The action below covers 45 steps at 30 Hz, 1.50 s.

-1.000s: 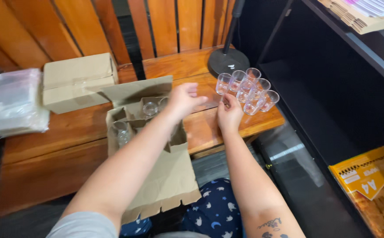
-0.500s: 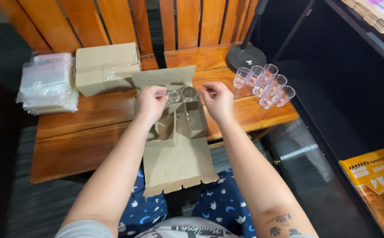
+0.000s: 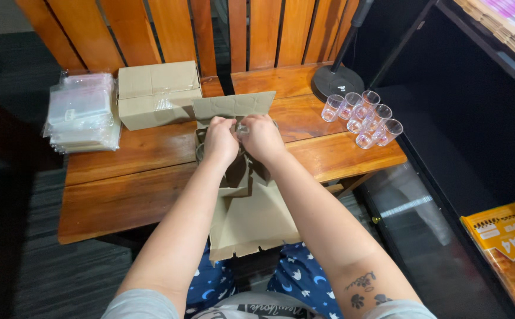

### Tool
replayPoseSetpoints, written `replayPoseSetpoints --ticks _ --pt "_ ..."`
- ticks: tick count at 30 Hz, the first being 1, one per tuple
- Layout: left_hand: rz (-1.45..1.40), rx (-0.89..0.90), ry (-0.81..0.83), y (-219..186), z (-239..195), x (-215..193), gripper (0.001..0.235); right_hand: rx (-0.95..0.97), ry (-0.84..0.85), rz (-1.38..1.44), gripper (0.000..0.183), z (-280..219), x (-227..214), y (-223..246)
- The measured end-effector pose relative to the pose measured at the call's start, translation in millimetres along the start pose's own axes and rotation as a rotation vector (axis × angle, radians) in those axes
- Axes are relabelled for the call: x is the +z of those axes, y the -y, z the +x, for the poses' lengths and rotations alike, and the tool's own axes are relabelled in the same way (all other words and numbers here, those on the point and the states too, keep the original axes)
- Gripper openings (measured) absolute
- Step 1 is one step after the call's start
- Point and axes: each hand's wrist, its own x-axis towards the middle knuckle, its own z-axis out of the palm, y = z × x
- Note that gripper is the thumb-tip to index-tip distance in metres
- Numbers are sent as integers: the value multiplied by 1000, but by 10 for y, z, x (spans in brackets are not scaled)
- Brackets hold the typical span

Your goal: The person opens a cardboard box containing small clear glasses. They remove each glass one by one and place them on the wooden bench next to the box.

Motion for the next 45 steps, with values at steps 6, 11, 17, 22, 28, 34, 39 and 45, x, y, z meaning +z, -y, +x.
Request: replayPoseSetpoints --ticks 6,11,17,22,28,34,39,45 --pt "-341 -425 54 -324 -21 -233 28 70 140 -124 32 36 150 -18" --pt "-169 -359 124 -202 43 -186 34 43 128 -190 24 69 159 17" --pt "-268 -417 137 -307 -63 -292 38 76 214 -179 27 107 -18 154" --pt "11 -142 103 -63 -27 -127 33 67 260 -100 40 93 -148 236" --pt "13 -38 -49 47 -35 -78 24 61 142 41 58 139 -237 74" --pt "-98 -117 -64 -366 -131 -237 42 172 -140 424 57 66 -506 -23" --pt "-381 -349 100 -687 -94 -131 65 254 -280 703 52 -130 -654 -215" --pt "-863 -428 243 -1237 -308 2 91 279 -394 964 47 -429 -847 -420"
